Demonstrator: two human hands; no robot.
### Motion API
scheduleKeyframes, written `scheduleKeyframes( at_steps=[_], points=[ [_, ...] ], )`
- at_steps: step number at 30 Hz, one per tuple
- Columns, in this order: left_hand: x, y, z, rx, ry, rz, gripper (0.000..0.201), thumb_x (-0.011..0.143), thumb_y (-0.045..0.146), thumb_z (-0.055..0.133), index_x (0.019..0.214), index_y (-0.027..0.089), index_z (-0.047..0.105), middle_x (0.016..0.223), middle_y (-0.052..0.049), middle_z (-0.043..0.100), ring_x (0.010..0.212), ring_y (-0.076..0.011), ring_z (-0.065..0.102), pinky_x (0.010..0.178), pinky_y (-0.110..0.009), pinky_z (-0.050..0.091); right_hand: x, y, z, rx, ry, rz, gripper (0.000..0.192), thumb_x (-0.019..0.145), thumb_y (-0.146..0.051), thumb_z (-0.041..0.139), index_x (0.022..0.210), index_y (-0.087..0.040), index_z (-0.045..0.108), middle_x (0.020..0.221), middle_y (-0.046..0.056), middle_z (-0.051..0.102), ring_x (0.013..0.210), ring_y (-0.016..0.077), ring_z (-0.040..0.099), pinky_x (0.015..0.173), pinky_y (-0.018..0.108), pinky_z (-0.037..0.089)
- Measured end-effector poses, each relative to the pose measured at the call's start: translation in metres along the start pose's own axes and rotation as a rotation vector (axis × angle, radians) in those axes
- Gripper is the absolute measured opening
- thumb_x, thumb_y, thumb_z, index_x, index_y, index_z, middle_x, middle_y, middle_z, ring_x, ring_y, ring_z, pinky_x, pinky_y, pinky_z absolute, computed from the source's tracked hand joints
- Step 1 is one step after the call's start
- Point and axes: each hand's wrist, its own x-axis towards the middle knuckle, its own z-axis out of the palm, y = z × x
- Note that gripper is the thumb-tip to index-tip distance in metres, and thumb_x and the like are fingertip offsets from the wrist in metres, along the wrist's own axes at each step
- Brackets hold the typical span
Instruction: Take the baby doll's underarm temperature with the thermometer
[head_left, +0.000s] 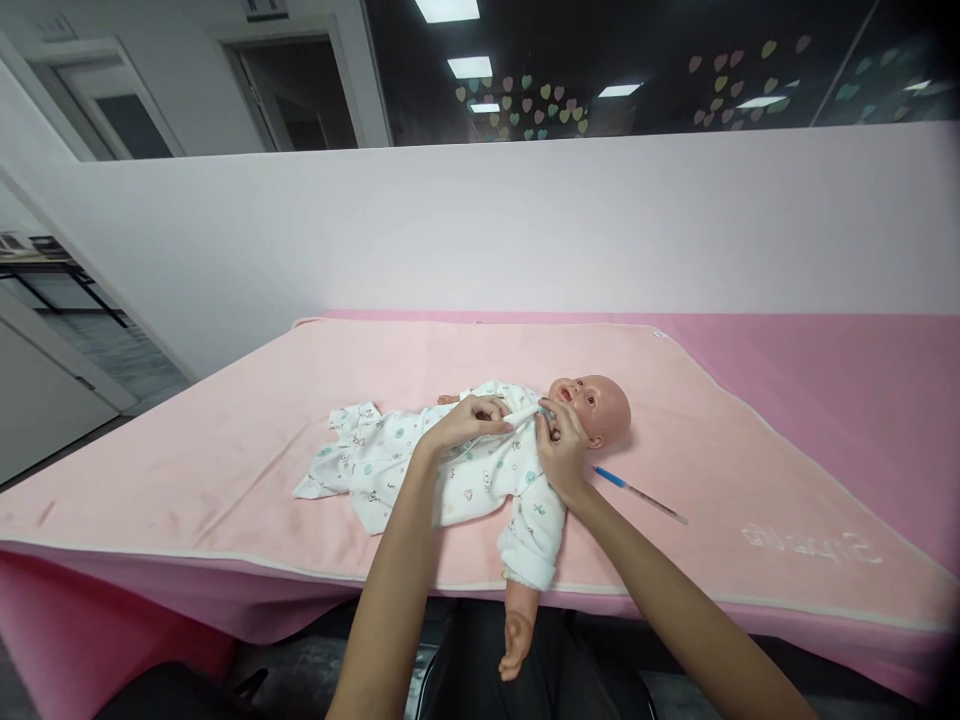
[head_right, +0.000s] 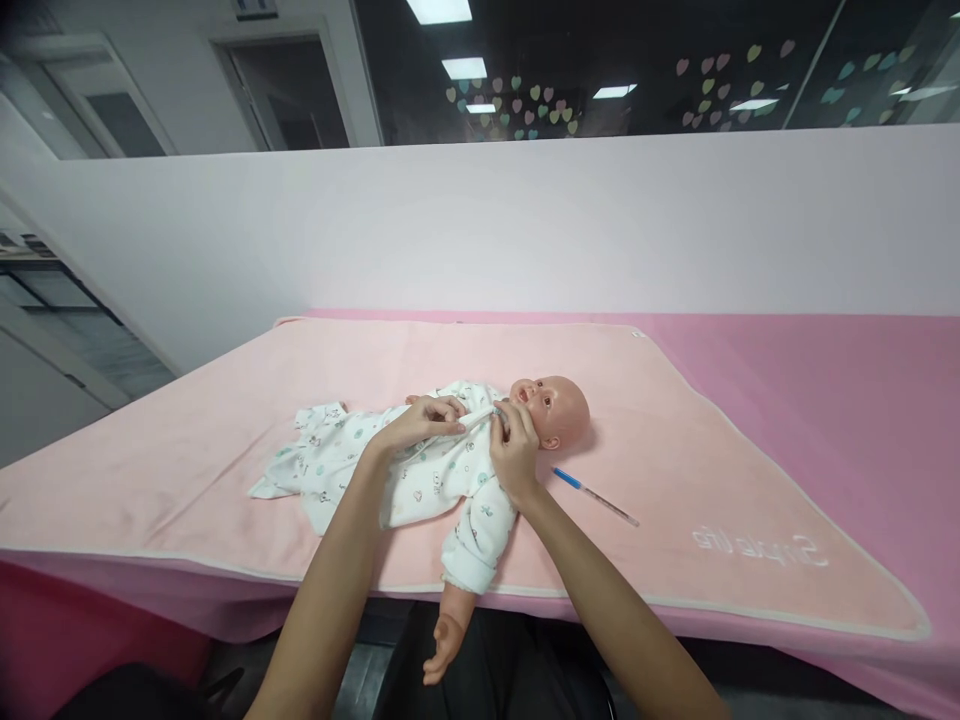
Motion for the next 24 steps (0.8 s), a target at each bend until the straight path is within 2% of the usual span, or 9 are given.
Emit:
scheduleKeyframes(
  at_steps=[3,8,11,15,19,21,24],
  points=[
    [-0.006,-0.003,0.005,0.045,0.075,0.033,0.029,0.062,0.037,0.069,0.056,0.013,0.052,0.083,-0.004,0.054,0.072,-0.0119,0.050,0.067,-0.024,0.038,0.000,0.000,0.000,-0.003,-0.002,-0.009,0.020,0.086,-0.020,0.045,0.098,-0.017,0.061,0.094,0.008,0.061,0.076,0.0147,0.058,0.070,0.029,0.049],
    [-0.014,-0.007,0.009,0.065,0.147,0.054,0.027,0.063,0.032,0.071,0.081,0.015,0.060,0.082,-0.002,0.056,0.075,-0.0126,0.050,0.068,-0.024,0.039,0.000,0.000,0.001,-0.057,-0.031,-0.076,0.024,0.087,-0.016,0.041,0.099,-0.018,0.061,0.097,0.008,0.061,0.092,0.0169,0.058,0.080,0.030,0.048],
    [-0.016,-0.011,0.003,0.005,0.130,0.060,0.027,0.066,0.030,0.070,0.089,0.015,0.062,0.092,-0.005,0.059,0.086,-0.0156,0.053,0.078,-0.027,0.040,-0.001,0.001,0.001,-0.163,-0.074,-0.190,0.029,0.086,-0.011,0.038,0.101,-0.020,0.062,0.105,0.007,0.061,0.095,0.0161,0.058,0.077,0.026,0.048],
    [-0.015,-0.017,-0.003,-0.141,0.123,0.073,0.026,0.067,0.028,0.070,0.088,0.014,0.065,0.094,-0.007,0.061,0.091,-0.0168,0.054,0.083,-0.029,0.040,-0.002,-0.005,0.003,-0.253,-0.238,-0.363,0.028,0.085,-0.014,0.043,0.105,-0.023,0.061,0.110,0.003,0.062,0.090,0.0144,0.061,0.071,0.023,0.046],
    [-0.013,-0.021,-0.003,-0.242,0.135,0.051,0.027,0.064,0.029,0.072,0.086,0.013,0.066,0.085,-0.005,0.062,0.083,-0.0150,0.055,0.077,-0.027,0.041,0.002,-0.017,0.008,-0.263,-0.342,-0.272,0.021,0.085,-0.021,0.045,0.099,-0.021,0.061,0.097,0.002,0.066,0.083,0.0141,0.061,0.066,0.022,0.043],
    [-0.013,-0.022,-0.003,-0.277,0.148,0.039,0.029,0.064,0.029,0.072,0.087,0.012,0.065,0.082,-0.005,0.061,0.080,-0.0141,0.055,0.075,-0.027,0.041,0.004,-0.021,0.011,-0.292,-0.347,-0.216,0.017,0.084,-0.022,0.047,0.093,-0.021,0.061,0.089,0.001,0.066,0.076,0.0139,0.061,0.061,0.023,0.040],
    [-0.013,-0.021,-0.001,-0.302,0.188,0.032,0.029,0.064,0.028,0.073,0.085,0.013,0.061,0.078,-0.002,0.059,0.075,-0.0121,0.054,0.071,-0.025,0.041,0.003,-0.024,0.013,-0.302,-0.319,-0.244,0.015,0.083,-0.020,0.047,0.090,-0.019,0.060,0.084,0.001,0.066,0.070,0.0127,0.060,0.059,0.023,0.038]
  ],
)
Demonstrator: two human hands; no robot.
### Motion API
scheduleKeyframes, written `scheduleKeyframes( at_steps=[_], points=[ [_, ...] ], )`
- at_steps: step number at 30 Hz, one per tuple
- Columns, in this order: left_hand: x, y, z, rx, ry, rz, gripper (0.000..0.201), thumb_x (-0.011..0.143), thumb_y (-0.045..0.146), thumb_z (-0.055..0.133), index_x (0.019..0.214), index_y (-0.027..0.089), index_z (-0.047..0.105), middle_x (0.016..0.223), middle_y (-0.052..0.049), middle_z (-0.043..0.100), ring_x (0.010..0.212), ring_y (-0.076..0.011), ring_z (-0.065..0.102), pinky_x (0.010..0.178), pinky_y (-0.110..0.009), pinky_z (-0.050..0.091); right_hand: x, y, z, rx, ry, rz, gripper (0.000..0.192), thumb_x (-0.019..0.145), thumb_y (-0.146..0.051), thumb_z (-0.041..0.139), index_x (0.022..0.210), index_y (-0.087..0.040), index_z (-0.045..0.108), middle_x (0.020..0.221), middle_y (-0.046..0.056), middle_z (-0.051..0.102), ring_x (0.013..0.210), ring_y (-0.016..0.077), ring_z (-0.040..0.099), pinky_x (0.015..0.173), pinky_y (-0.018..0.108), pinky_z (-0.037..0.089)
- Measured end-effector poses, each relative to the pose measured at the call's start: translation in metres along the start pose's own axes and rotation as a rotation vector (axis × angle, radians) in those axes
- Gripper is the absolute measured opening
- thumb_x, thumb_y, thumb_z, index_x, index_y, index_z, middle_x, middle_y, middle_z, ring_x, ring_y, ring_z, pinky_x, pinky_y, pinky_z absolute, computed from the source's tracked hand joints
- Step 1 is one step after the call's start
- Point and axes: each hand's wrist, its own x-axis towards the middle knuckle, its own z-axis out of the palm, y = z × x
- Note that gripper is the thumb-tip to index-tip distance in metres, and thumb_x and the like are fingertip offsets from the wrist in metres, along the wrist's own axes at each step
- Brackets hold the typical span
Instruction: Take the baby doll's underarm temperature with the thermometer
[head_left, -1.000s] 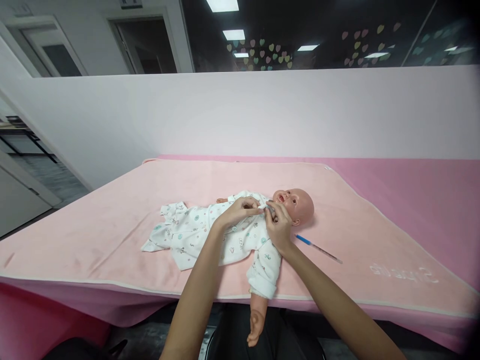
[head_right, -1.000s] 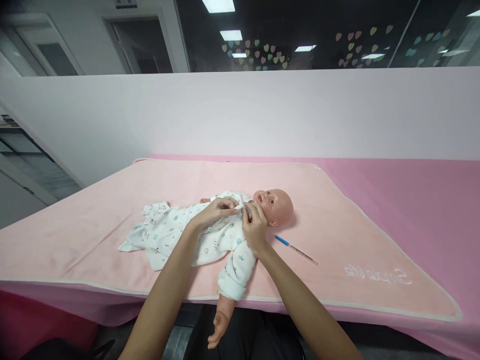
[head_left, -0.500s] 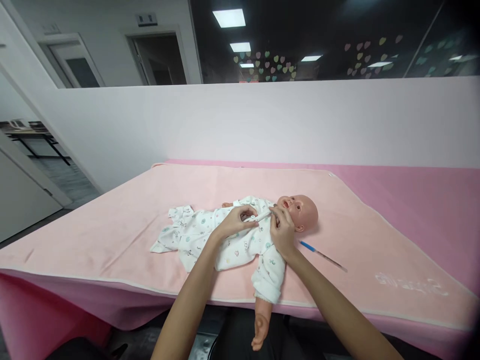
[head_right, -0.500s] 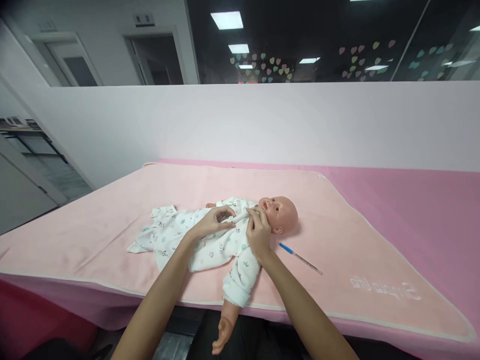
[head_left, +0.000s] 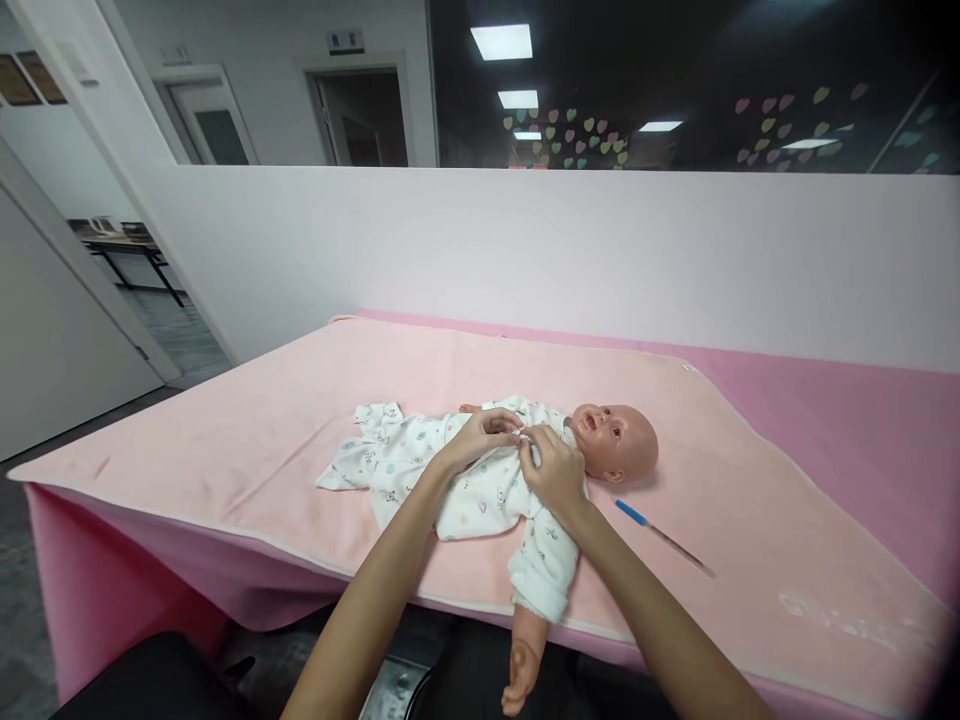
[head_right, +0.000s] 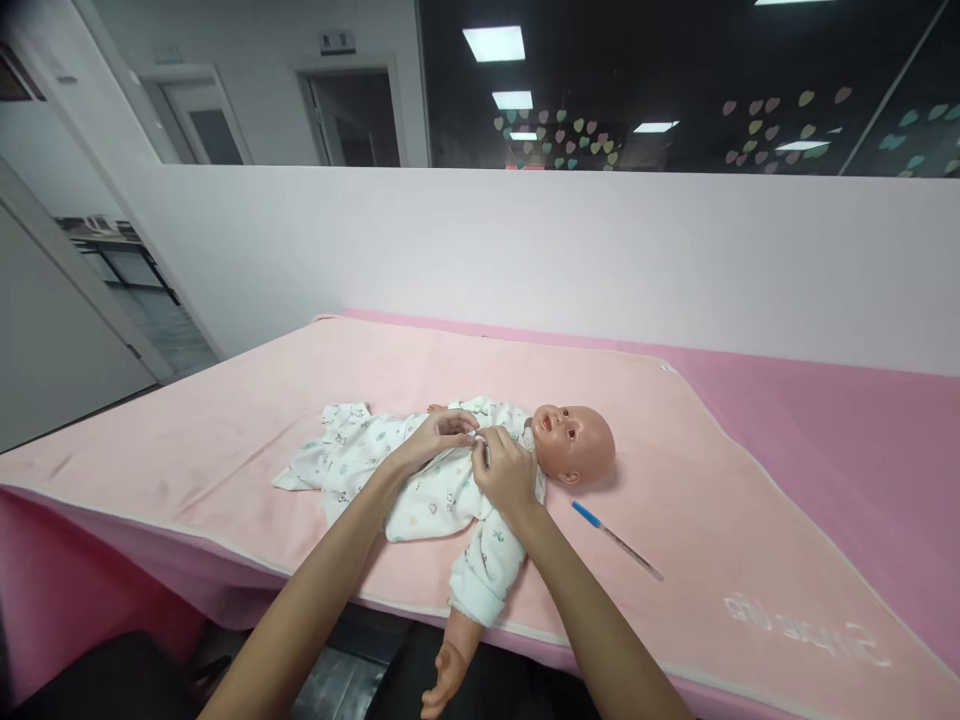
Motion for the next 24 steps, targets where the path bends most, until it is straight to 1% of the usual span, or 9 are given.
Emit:
scheduleKeyframes(
  at_steps=[4,6,11,17,21,24],
  points=[
    [-0.0016,0.0022,0.0029,0.043,-0.011,0.011,0.028,0.065,0.033,0.071,0.073,0.013,0.053,0.068,0.002,0.051,0.065,-0.0085,0.049,0.062,-0.021,0.037,-0.0046,0.0019,0.0012,0.050,0.066,-0.070,0.013,0.086,-0.019,0.046,0.088,-0.018,0.059,0.079,0.001,0.065,0.069,0.0111,0.059,0.063,0.021,0.038],
    [-0.0026,0.0041,0.0042,0.097,-0.028,0.025,0.029,0.064,0.035,0.071,0.071,0.013,0.052,0.067,0.002,0.050,0.064,-0.0083,0.047,0.060,-0.021,0.035,-0.0070,0.0035,0.0009,0.085,0.082,-0.080,0.012,0.086,-0.018,0.046,0.088,-0.018,0.058,0.079,0.001,0.064,0.070,0.0105,0.059,0.063,0.020,0.039],
    [-0.0037,0.0070,0.0048,0.195,-0.045,0.051,0.030,0.062,0.035,0.073,0.074,0.013,0.056,0.073,0.000,0.052,0.069,-0.0098,0.047,0.064,-0.022,0.035,-0.0081,0.0048,0.0000,0.123,0.118,-0.067,0.012,0.087,-0.019,0.045,0.090,-0.019,0.057,0.083,0.002,0.065,0.071,0.0104,0.060,0.063,0.020,0.040],
    [-0.0022,0.0036,0.0029,0.198,-0.035,0.063,0.028,0.061,0.033,0.074,0.074,0.013,0.060,0.076,-0.002,0.057,0.072,-0.0109,0.049,0.067,-0.024,0.038,-0.0081,0.0060,0.0017,0.138,0.124,-0.035,0.015,0.088,-0.020,0.044,0.088,-0.019,0.059,0.081,0.003,0.065,0.070,0.0115,0.059,0.065,0.021,0.042],
    [-0.0020,0.0021,0.0026,0.210,-0.010,0.030,0.028,0.060,0.035,0.074,0.073,0.012,0.064,0.071,-0.002,0.059,0.068,-0.0107,0.051,0.063,-0.023,0.038,-0.0091,0.0072,0.0031,0.133,0.130,-0.022,0.015,0.088,-0.021,0.044,0.088,-0.019,0.059,0.079,0.003,0.065,0.069,0.0120,0.060,0.065,0.021,0.043],
    [-0.0027,0.0020,0.0023,0.221,-0.001,0.006,0.030,0.059,0.038,0.074,0.072,0.011,0.067,0.068,-0.003,0.061,0.064,-0.0112,0.052,0.059,-0.024,0.038,-0.0094,0.0070,0.0030,0.138,0.137,-0.014,0.015,0.087,-0.022,0.045,0.088,-0.018,0.060,0.078,0.003,0.065,0.069,0.0120,0.061,0.064,0.021,0.043]
  ],
)
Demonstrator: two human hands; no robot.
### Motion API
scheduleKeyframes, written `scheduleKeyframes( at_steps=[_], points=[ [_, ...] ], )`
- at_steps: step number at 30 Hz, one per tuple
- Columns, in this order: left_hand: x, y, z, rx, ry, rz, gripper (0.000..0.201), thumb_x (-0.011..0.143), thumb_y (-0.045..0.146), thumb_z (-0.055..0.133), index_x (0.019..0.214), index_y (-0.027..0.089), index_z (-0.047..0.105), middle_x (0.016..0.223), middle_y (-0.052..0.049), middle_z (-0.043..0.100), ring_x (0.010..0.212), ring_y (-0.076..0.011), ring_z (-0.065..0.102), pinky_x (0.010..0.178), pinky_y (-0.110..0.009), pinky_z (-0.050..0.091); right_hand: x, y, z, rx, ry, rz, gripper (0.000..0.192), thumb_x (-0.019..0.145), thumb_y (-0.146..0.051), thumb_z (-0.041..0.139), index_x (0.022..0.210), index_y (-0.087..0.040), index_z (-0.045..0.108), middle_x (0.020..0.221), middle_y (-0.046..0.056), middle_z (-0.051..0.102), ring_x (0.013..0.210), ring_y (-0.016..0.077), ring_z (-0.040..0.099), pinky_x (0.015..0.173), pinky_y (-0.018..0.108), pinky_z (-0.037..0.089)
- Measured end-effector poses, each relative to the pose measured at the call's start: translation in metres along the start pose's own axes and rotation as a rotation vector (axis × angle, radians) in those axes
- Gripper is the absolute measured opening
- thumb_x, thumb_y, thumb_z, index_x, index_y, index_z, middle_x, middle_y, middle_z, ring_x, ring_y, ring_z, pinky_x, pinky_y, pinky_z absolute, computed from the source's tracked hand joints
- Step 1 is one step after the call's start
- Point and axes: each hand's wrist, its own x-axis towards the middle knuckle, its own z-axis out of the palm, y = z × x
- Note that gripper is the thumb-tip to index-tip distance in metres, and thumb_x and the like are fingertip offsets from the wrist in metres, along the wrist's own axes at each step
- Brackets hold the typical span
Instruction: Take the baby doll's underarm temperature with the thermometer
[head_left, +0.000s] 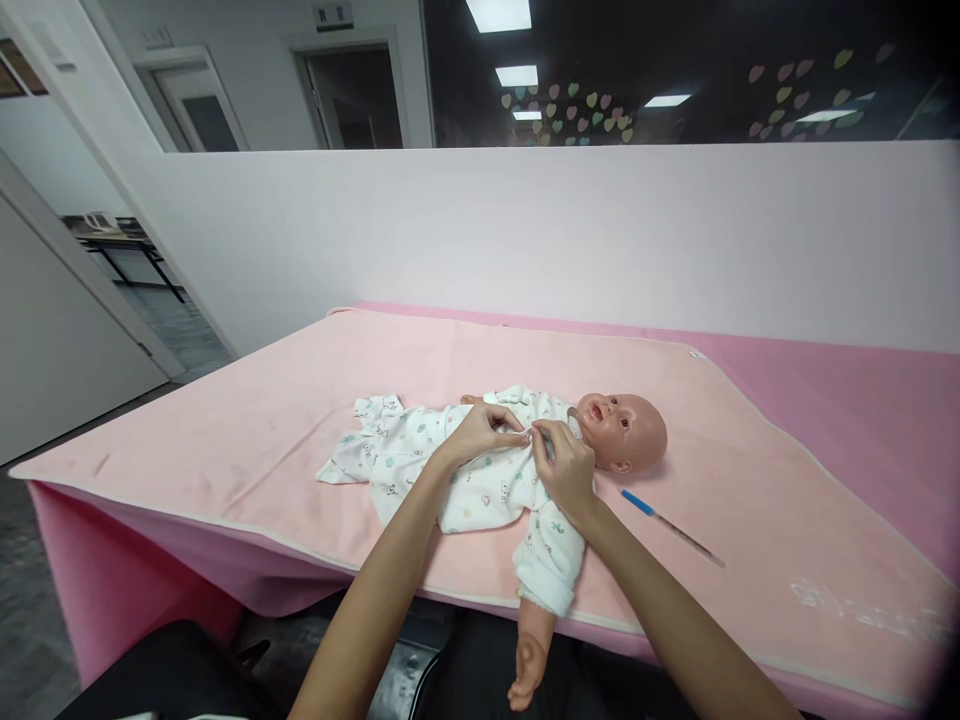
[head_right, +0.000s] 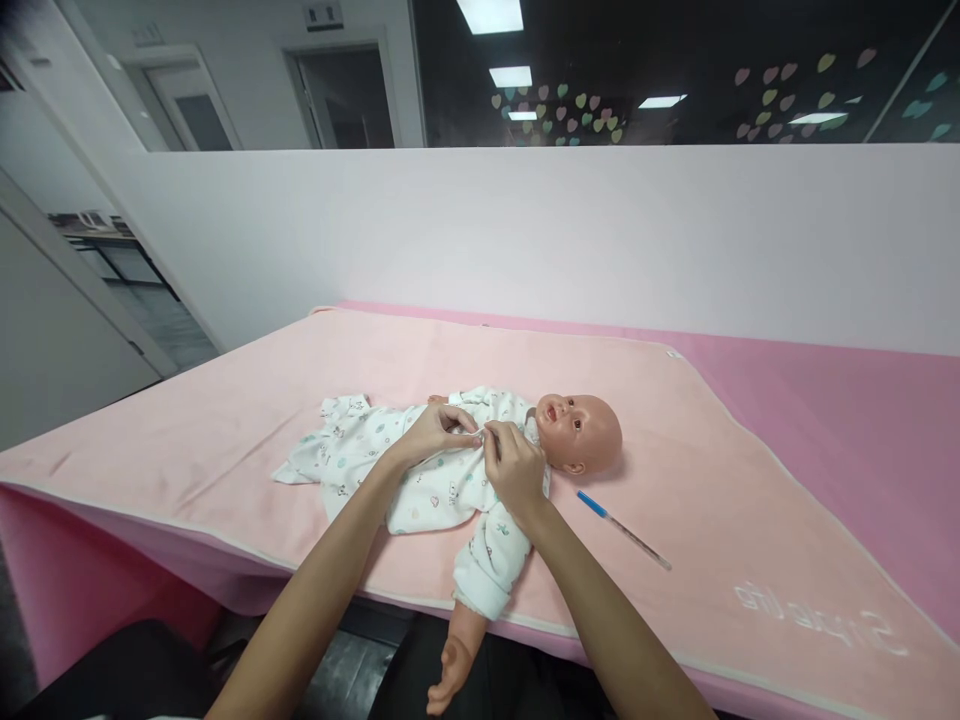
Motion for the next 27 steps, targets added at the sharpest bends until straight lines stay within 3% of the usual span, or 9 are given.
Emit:
scheduleKeyframes(
  at_steps=[12,16,27],
  points=[
    [-0.0002,-0.0003,-0.0022,0.038,-0.002,-0.005,0.029,0.062,0.034,0.073,0.078,0.010,0.070,0.073,-0.007,0.064,0.067,-0.0134,0.054,0.059,-0.024,0.040,-0.0005,0.0007,-0.0006,0.040,0.025,-0.006,0.015,0.087,-0.020,0.045,0.088,-0.019,0.059,0.082,0.004,0.064,0.076,0.0133,0.061,0.067,0.023,0.046],
    [-0.0001,0.0018,-0.0005,-0.006,0.009,0.012,0.026,0.063,0.029,0.072,0.081,0.011,0.068,0.078,-0.006,0.064,0.074,-0.0140,0.056,0.066,-0.024,0.043,0.0000,-0.0001,-0.0014,0.027,0.013,-0.002,0.013,0.086,-0.020,0.046,0.088,-0.019,0.059,0.081,0.004,0.063,0.074,0.0135,0.060,0.068,0.024,0.045],
    [-0.0006,0.0005,0.0008,-0.062,0.028,0.022,0.035,0.062,0.022,0.073,0.094,0.012,0.062,0.077,-0.005,0.062,0.078,-0.0145,0.058,0.072,-0.025,0.044,0.0000,0.0008,0.0000,0.008,0.003,0.017,0.012,0.085,-0.019,0.047,0.086,-0.020,0.059,0.079,0.003,0.060,0.073,0.0135,0.058,0.068,0.024,0.044]
  ],
)
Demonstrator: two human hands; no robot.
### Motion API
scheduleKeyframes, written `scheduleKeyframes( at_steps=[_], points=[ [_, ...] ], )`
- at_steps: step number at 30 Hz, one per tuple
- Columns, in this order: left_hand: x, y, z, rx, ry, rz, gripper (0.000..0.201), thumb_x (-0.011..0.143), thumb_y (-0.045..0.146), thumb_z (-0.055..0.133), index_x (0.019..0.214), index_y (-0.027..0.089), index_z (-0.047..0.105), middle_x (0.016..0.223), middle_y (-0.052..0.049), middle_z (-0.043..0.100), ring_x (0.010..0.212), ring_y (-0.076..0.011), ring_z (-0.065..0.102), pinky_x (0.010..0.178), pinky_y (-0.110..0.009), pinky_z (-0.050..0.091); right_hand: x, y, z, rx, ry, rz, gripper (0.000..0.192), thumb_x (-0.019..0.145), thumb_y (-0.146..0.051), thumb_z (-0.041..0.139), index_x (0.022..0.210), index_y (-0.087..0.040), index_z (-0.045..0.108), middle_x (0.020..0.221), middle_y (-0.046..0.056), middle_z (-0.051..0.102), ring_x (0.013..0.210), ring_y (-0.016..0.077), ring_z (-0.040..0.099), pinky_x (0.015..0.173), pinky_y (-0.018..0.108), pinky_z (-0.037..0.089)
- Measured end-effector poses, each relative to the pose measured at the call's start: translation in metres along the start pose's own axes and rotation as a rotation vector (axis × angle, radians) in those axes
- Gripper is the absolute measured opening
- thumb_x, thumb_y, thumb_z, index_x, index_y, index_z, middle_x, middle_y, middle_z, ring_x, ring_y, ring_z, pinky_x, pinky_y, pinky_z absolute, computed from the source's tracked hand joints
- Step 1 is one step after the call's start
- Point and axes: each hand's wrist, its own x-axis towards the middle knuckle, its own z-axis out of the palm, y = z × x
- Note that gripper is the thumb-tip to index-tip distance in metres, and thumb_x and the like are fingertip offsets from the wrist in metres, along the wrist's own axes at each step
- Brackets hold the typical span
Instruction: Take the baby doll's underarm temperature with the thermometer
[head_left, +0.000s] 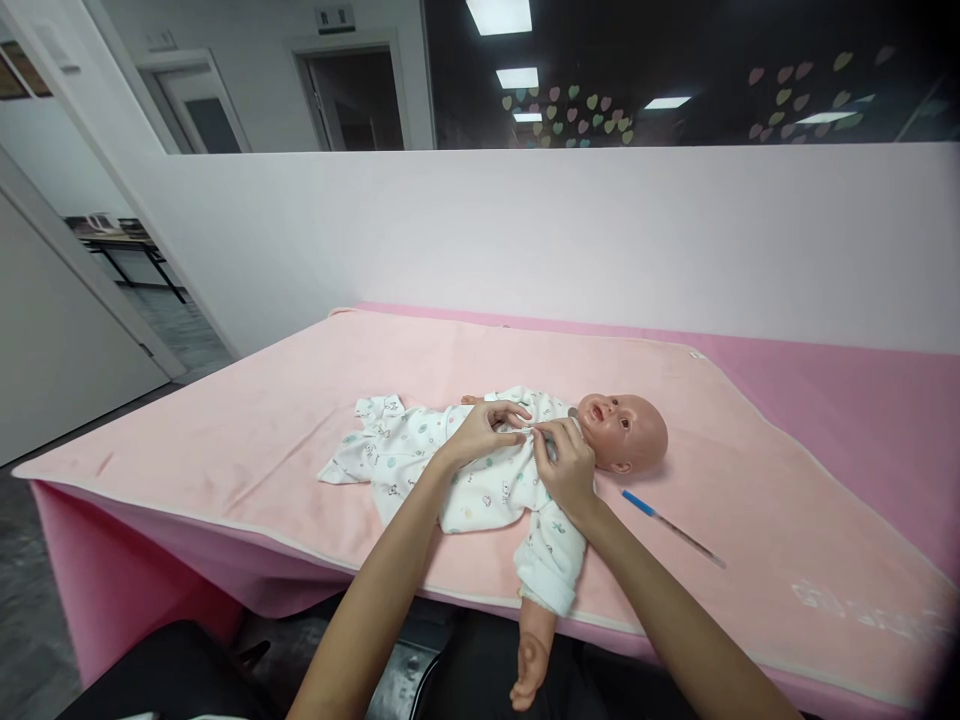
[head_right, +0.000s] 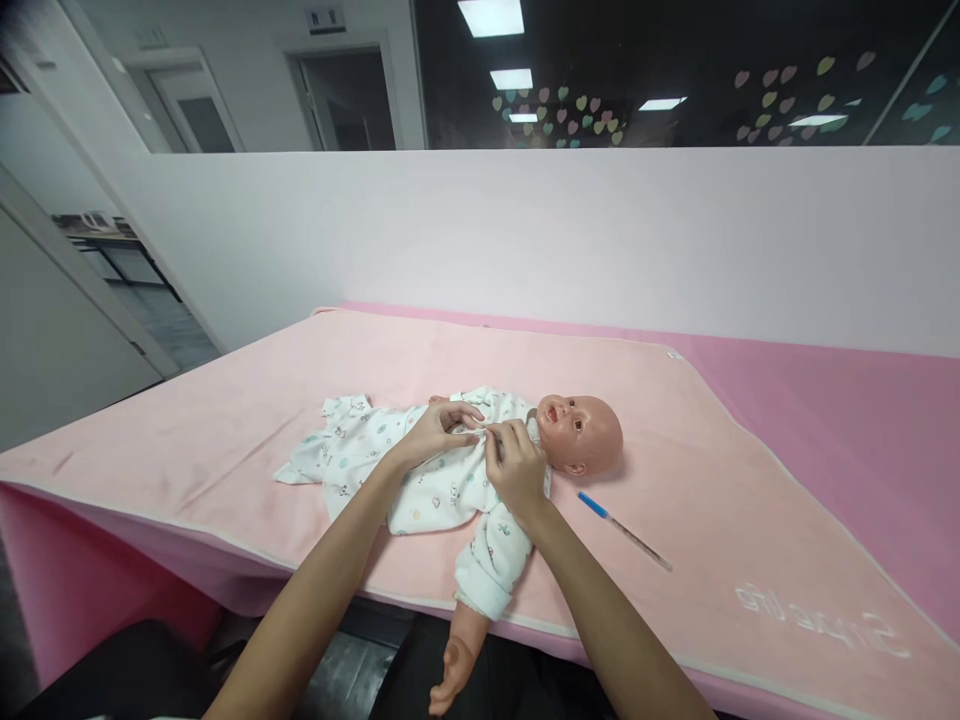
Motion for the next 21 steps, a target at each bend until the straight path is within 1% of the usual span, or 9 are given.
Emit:
scheduleKeyframes(
  at_steps=[6,14,18,21],
  points=[
    [0.0001,0.0009,0.0005,0.128,-0.010,0.036,0.027,0.066,0.023,0.068,0.090,0.012,0.065,0.075,-0.005,0.063,0.073,-0.0131,0.057,0.065,-0.022,0.043,-0.0003,0.0003,-0.0006,0.006,-0.012,-0.001,0.013,0.085,-0.018,0.047,0.087,-0.020,0.059,0.080,0.003,0.060,0.073,0.0132,0.058,0.067,0.024,0.044],
    [0.0000,0.0010,0.0029,0.264,0.033,0.043,0.025,0.066,0.019,0.061,0.088,0.012,0.070,0.069,-0.003,0.064,0.063,-0.0109,0.052,0.058,-0.021,0.041,0.0005,0.0007,0.0004,-0.020,-0.019,0.009,0.014,0.086,-0.019,0.046,0.087,-0.020,0.060,0.079,0.003,0.059,0.072,0.0131,0.056,0.066,0.024,0.043],
    [-0.0004,0.0031,0.0046,0.303,0.022,0.060,0.025,0.066,0.015,0.057,0.087,0.013,0.069,0.069,-0.002,0.063,0.062,-0.0102,0.050,0.057,-0.021,0.038,0.0005,0.0008,0.0010,-0.025,-0.020,0.003,0.014,0.087,-0.020,0.046,0.086,-0.020,0.060,0.078,0.003,0.059,0.072,0.0133,0.056,0.066,0.024,0.043],
    [-0.0004,0.0047,0.0043,0.292,-0.002,0.066,0.023,0.067,0.014,0.055,0.085,0.014,0.068,0.070,-0.001,0.062,0.063,-0.0106,0.051,0.058,-0.021,0.038,0.0006,0.0003,0.0008,-0.029,-0.020,-0.004,0.015,0.087,-0.022,0.046,0.086,-0.020,0.061,0.078,0.003,0.059,0.071,0.0135,0.057,0.067,0.025,0.044]
  ],
)
